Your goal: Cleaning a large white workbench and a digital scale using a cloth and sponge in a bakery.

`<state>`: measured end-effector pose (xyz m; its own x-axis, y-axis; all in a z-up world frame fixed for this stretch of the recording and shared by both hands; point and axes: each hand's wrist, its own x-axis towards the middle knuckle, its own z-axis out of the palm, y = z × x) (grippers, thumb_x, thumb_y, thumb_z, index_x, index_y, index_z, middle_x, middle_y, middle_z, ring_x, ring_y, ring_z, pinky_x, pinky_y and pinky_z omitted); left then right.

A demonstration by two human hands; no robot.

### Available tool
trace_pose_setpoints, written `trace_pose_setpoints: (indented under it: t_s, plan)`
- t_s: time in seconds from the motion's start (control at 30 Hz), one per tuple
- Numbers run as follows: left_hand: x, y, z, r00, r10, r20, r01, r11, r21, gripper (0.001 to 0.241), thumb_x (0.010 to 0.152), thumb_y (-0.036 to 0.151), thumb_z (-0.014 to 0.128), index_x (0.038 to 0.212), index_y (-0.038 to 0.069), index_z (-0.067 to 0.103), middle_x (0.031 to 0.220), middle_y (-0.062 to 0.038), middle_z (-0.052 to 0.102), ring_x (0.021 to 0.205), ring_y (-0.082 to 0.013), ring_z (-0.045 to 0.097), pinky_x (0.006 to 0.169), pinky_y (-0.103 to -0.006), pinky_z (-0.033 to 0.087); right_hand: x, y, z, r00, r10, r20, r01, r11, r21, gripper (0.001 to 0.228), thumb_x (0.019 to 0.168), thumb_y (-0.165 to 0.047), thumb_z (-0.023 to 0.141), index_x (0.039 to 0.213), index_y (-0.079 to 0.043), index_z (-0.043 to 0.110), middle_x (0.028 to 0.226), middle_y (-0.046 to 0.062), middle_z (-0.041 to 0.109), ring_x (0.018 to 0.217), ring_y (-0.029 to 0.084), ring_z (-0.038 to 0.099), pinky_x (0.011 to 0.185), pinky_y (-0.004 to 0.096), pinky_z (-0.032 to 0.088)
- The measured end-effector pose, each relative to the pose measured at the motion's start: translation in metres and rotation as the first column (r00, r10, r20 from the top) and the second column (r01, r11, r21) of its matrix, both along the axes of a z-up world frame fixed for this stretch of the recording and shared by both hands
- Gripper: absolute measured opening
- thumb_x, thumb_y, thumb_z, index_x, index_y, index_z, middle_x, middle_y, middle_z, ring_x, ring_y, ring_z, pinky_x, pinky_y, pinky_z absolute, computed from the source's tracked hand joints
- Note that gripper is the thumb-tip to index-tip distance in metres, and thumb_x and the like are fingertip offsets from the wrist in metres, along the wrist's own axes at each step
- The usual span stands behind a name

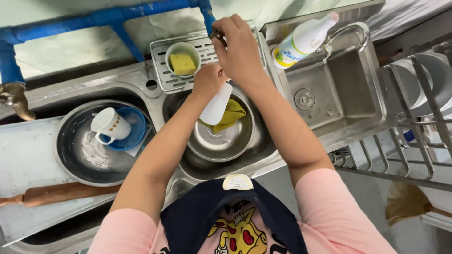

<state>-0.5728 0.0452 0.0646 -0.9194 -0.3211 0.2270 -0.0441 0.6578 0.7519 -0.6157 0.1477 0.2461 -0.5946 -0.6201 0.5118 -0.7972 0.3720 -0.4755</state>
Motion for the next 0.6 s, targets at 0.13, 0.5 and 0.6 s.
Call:
trace_pose_setpoints:
  t_s: [0.13, 0.5, 0.6]
  plan:
    - [-0.005, 0.008, -0.001, 0.997, 0.024, 0.075, -0.023, 1.0, -0.013, 0.039, 0.091, 0.038, 0.076, 0.074, 0.004, 0.067, 0.073, -0.016, 0.066, 0.074, -0.0366, 0.067, 0.068, -0.0516, 0.051, -0.015, 0.011, 0.018, 0.965, 0.233, 0.123, -0.241, 0.969, 0.051, 0.031, 0.092, 0.0, 0.068, 0.122, -0.009, 0.07, 0.11, 0.011, 0.067, 0.102, 0.031, 0.068, 0.089, 0.043, 0.055]
    - [-0.013, 0.01, 0.015, 0.999, 0.024, -0.022, -0.026, 0.994, -0.103, 0.036, 0.093, 0.046, 0.073, 0.084, 0.012, 0.071, 0.07, -0.014, 0.069, 0.07, -0.0379, 0.068, 0.062, -0.053, 0.051, -0.054, 0.0, 0.035, 0.799, 0.487, 0.353, -0.559, 0.817, 0.139, 0.043, 0.078, 0.017, 0.054, 0.104, -0.008, 0.078, 0.101, 0.01, 0.077, 0.094, 0.023, 0.075, 0.088, 0.033, 0.06]
    - [-0.013, 0.006, 0.004, 0.995, 0.092, -0.04, -0.095, 0.991, -0.099, 0.037, 0.089, 0.049, 0.075, 0.079, 0.014, 0.073, 0.07, -0.014, 0.069, 0.069, -0.0373, 0.069, 0.063, -0.0505, 0.053, -0.053, -0.003, 0.037, 0.734, 0.574, 0.364, -0.633, 0.772, 0.058, 0.039, 0.072, 0.019, 0.054, 0.09, -0.006, 0.078, 0.106, 0.009, 0.074, 0.096, 0.024, 0.072, 0.086, 0.032, 0.061]
